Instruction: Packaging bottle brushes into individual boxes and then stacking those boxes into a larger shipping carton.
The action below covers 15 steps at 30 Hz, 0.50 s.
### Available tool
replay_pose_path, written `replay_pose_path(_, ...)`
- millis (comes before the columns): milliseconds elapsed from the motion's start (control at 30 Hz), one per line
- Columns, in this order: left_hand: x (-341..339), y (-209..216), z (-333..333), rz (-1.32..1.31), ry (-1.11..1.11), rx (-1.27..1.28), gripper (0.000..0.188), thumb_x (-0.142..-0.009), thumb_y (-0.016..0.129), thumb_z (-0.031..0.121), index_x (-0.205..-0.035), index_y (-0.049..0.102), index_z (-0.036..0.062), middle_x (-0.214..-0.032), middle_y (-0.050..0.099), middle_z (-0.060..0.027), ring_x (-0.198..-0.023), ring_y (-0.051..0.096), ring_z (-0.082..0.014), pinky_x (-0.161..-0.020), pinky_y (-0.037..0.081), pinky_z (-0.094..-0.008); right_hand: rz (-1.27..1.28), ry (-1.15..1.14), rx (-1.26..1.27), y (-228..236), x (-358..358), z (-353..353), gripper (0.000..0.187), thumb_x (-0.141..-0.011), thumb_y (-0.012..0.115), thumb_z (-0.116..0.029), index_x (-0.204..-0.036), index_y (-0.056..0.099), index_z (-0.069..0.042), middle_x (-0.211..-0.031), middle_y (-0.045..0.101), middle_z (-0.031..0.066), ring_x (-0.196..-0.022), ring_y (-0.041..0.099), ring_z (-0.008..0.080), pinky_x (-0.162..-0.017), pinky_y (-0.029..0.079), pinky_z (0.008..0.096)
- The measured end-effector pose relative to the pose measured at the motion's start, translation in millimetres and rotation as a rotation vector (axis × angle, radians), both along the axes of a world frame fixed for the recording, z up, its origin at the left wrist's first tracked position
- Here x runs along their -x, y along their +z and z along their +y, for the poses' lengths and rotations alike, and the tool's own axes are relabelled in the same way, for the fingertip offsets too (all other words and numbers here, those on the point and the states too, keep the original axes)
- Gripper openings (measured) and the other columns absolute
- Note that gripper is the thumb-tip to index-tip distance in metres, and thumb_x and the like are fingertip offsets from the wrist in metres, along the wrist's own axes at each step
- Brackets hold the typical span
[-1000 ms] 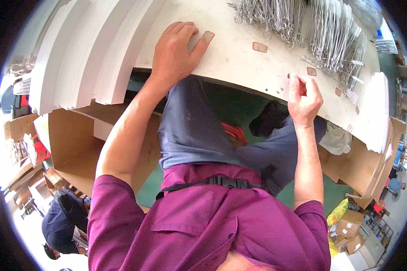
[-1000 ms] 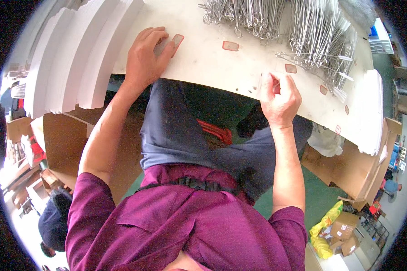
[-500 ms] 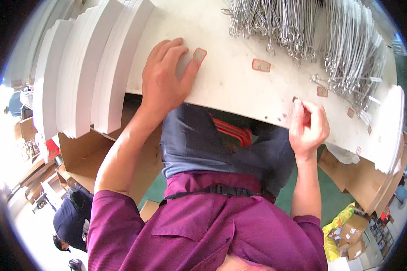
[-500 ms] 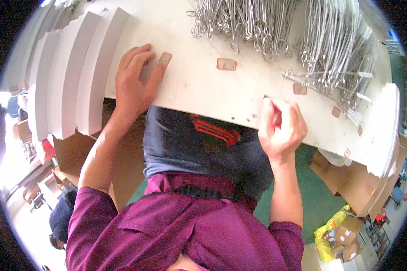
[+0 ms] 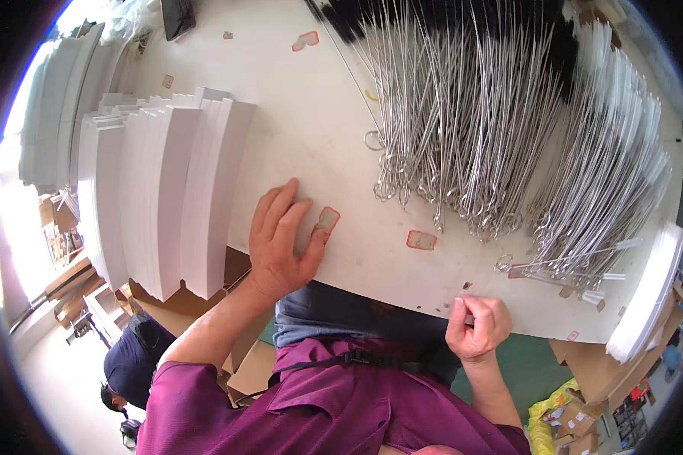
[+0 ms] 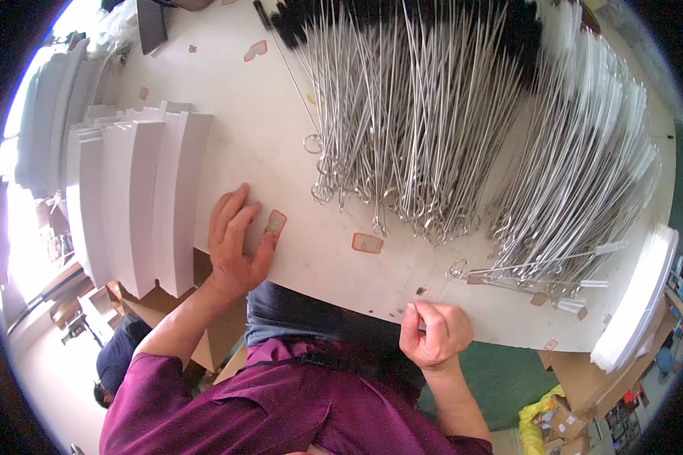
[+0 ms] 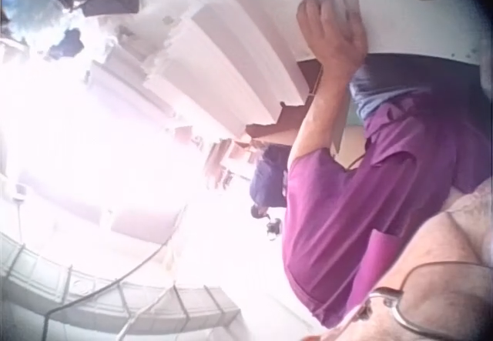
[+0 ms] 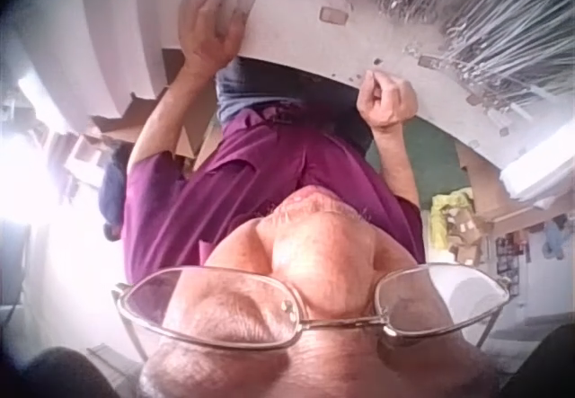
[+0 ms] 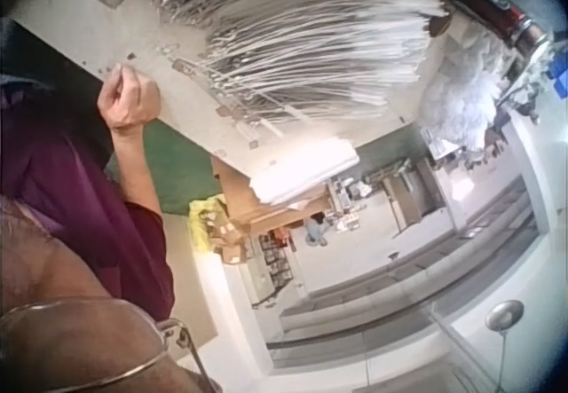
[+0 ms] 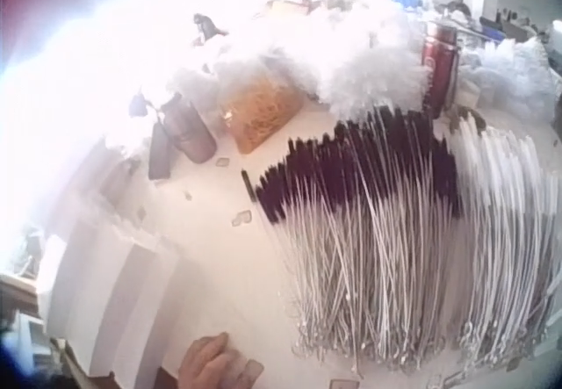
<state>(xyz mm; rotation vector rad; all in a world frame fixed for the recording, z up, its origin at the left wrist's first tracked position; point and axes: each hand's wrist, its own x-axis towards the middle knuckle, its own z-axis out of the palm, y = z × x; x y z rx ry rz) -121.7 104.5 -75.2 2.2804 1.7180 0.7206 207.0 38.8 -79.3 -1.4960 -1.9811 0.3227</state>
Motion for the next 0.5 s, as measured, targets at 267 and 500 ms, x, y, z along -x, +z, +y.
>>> replay_pose_path(267,-0.7,6.3,6.1,0.002,0.015,0.019,0.046,-0.076,0.076,0.010,-0.117,0.060,-0.0020,-0.132,0.058,-0.0270,-0.113,0.058,-0.0454,-0.095,0.050,-0.0512,0.027,0.046,0.108,9.0,-0.5,7.8,0.015,-0.082,0.075,-0.009,-0.090,0.062,-0.009,-0.072,0.061,0.0031,-0.057,0.058,0.0212,-0.051,0.046,0.0338)
replay_pose_path(500,-4.2,13.8,10.7,0.003,0.045,0.034,0.045,-0.075,0.078,0.012,-0.114,0.060,0.0009,-0.130,0.059,-0.0236,-0.111,0.059,-0.0433,-0.093,0.051,-0.0496,0.039,0.136,0.259,19.5,-7.3,10.5,0.014,-0.083,0.074,-0.013,-0.090,0.061,-0.011,-0.079,0.062,0.0042,-0.068,0.063,0.0244,-0.059,0.050,0.0369)
